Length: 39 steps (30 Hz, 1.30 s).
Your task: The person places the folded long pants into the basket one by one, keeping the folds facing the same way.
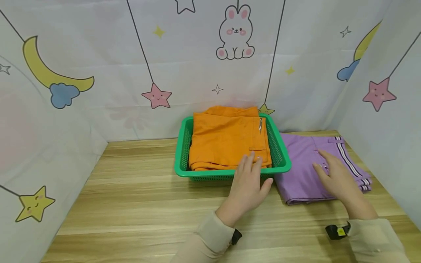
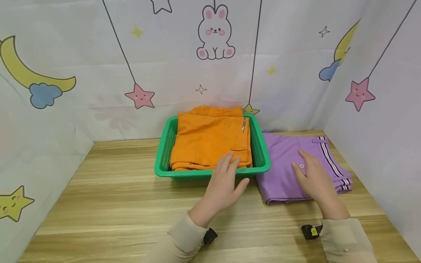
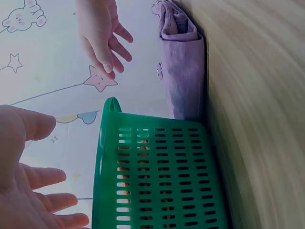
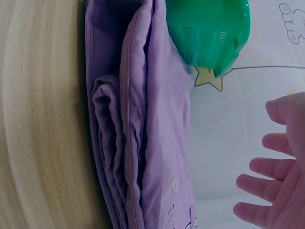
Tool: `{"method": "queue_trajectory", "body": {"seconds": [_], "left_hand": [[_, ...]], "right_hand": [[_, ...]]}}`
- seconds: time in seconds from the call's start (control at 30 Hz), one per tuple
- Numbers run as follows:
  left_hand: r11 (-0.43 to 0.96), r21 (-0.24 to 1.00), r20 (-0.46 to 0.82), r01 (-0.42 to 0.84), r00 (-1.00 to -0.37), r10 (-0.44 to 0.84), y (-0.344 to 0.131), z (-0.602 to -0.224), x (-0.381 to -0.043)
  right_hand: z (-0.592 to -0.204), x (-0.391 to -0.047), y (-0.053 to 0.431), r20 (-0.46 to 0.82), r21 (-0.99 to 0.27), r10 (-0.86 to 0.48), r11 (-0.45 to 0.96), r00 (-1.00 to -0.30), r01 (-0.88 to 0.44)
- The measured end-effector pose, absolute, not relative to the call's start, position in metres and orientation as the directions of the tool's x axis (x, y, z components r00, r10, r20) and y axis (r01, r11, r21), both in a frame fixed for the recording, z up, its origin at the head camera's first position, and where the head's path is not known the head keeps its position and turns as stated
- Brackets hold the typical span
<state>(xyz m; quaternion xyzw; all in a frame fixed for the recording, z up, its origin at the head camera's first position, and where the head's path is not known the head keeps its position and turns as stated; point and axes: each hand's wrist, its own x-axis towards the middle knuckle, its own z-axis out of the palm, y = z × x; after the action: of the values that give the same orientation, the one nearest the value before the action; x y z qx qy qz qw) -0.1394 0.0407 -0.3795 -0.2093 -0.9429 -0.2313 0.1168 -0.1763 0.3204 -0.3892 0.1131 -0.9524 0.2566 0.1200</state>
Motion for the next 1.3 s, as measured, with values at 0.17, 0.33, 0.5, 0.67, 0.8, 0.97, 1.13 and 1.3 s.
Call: {"method": "queue_trajectory", "body": {"seconds": [0.17, 0.33, 0.5, 0.67, 0.8, 0.97, 1.13, 1.3], "left_hand": [[0.798, 0.381, 0.31, 0.466, -0.878, 0.365, 0.044, -0.381, -0.136], [0.79, 0.373, 0.302, 0.487, -0.869, 0.393, 0.047, -0.382, -0.134], [0.773, 0.343, 0.337, 0.533, -0.838, 0.429, 0.05, -0.385, -0.133], [0.761, 0.305, 0.382, 0.572, -0.806, 0.453, 0.052, -0.385, -0.132], [0.757, 0.289, 0.385, 0.586, -0.795, 0.469, 0.055, -0.385, -0.13], [0.75, 0.278, 0.369, 0.6, -0.787, 0.494, 0.059, -0.387, -0.127], [0.739, 0.266, 0.36, 0.619, -0.775, 0.519, 0.064, -0.39, -0.126], [0.744, 0.261, 0.329, 0.615, -0.781, 0.531, 0.067, -0.392, -0.125]], "right_hand": [[-0.392, -0.176, 0.325, 0.266, -0.464, -0.142, 0.848, -0.953, -0.256], [-0.395, -0.175, 0.33, 0.257, -0.467, -0.141, 0.848, -0.956, -0.25], [-0.397, -0.174, 0.336, 0.241, -0.459, -0.126, 0.859, -0.962, -0.227], [-0.398, -0.174, 0.341, 0.25, -0.452, -0.113, 0.865, -0.962, -0.219], [-0.399, -0.174, 0.342, 0.261, -0.452, -0.116, 0.862, -0.958, -0.228], [-0.399, -0.174, 0.343, 0.258, -0.456, -0.117, 0.86, -0.959, -0.228], [-0.401, -0.174, 0.346, 0.254, -0.459, -0.12, 0.859, -0.96, -0.229], [-0.402, -0.172, 0.349, 0.242, -0.459, -0.112, 0.862, -0.964, -0.216]]}}
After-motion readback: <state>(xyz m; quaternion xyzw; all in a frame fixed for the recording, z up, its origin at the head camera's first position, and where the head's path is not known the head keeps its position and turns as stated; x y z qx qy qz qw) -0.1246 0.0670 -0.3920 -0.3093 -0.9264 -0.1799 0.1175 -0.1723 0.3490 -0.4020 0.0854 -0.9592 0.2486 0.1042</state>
